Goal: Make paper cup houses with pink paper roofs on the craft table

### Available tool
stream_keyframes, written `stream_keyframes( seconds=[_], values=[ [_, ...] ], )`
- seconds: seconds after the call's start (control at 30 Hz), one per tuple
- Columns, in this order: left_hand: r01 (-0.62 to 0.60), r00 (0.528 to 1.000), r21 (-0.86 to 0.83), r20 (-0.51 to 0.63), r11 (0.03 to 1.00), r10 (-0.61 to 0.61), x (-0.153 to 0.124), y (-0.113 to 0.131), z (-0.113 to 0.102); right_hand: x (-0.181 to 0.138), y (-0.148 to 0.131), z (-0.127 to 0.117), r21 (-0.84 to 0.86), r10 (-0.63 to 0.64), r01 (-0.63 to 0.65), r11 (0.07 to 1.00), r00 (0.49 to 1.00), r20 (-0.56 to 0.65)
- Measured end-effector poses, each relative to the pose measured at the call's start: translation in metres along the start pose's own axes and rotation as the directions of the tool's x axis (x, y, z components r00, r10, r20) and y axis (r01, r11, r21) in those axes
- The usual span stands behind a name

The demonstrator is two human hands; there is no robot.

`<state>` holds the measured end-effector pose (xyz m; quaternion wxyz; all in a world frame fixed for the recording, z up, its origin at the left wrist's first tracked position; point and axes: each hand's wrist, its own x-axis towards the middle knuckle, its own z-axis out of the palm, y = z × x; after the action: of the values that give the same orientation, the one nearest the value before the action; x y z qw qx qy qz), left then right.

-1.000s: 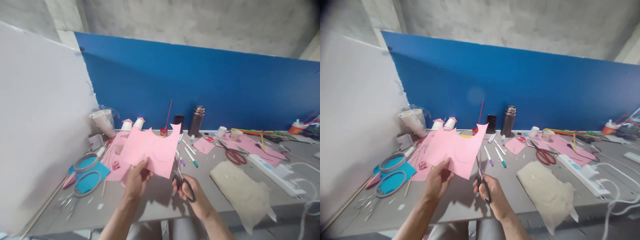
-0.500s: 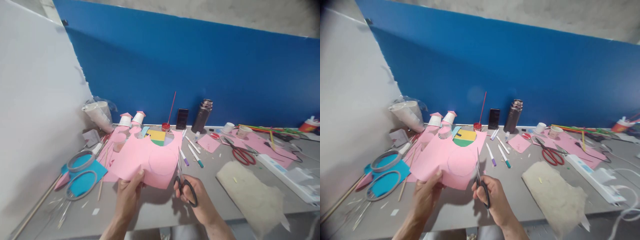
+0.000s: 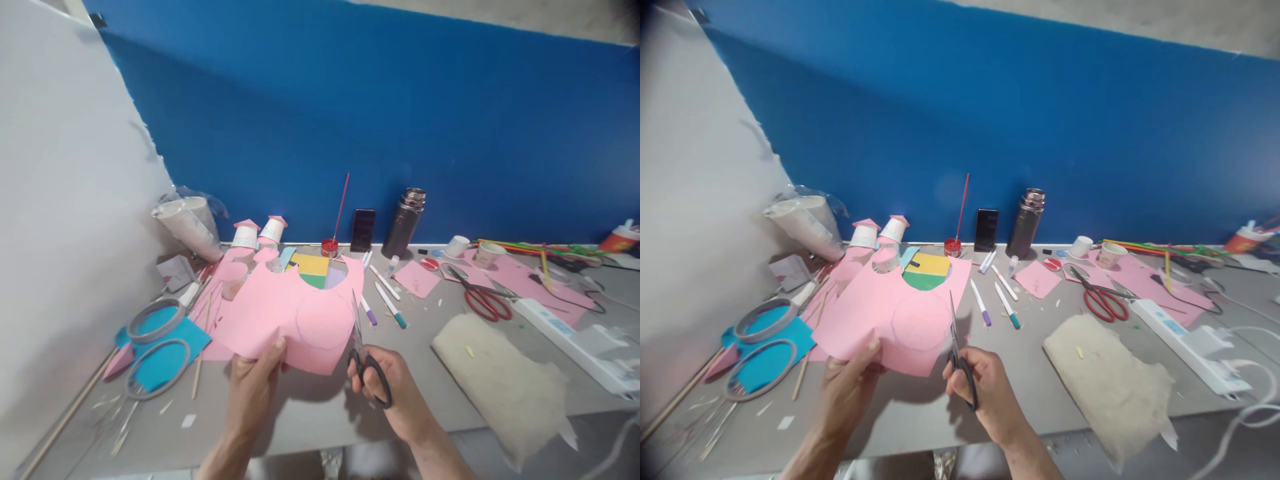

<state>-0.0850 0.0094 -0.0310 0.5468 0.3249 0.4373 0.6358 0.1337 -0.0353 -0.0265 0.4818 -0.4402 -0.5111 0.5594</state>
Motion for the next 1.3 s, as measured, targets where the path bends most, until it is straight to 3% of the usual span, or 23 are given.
stream_keyframes(
  seconds=[0.37, 0.97, 1.3],
  values=[
    [-0.043, 0.999, 0.049, 0.024, 0.998, 0.042, 0.004, 0.010, -0.002, -0.004, -0.003, 0.002, -0.021, 0.031, -0.030, 0.999, 0.999, 0.013],
    [-0.010, 0.998, -0.049, -0.057, 0.999, 0.007, 0.003, 0.027, 0.003, -0.009, 0.002, 0.006, -0.031, 0.029, -0.029, 0.999, 0.999, 0.027],
    [-0.023, 0.999, 0.010, 0.039, 1.000, 0.023, 0.007, 0.032, -0.006, -0.014, 0.004, 0.003, -0.040, 0.071, -0.068, 0.997, 0.995, 0.073]
  ],
)
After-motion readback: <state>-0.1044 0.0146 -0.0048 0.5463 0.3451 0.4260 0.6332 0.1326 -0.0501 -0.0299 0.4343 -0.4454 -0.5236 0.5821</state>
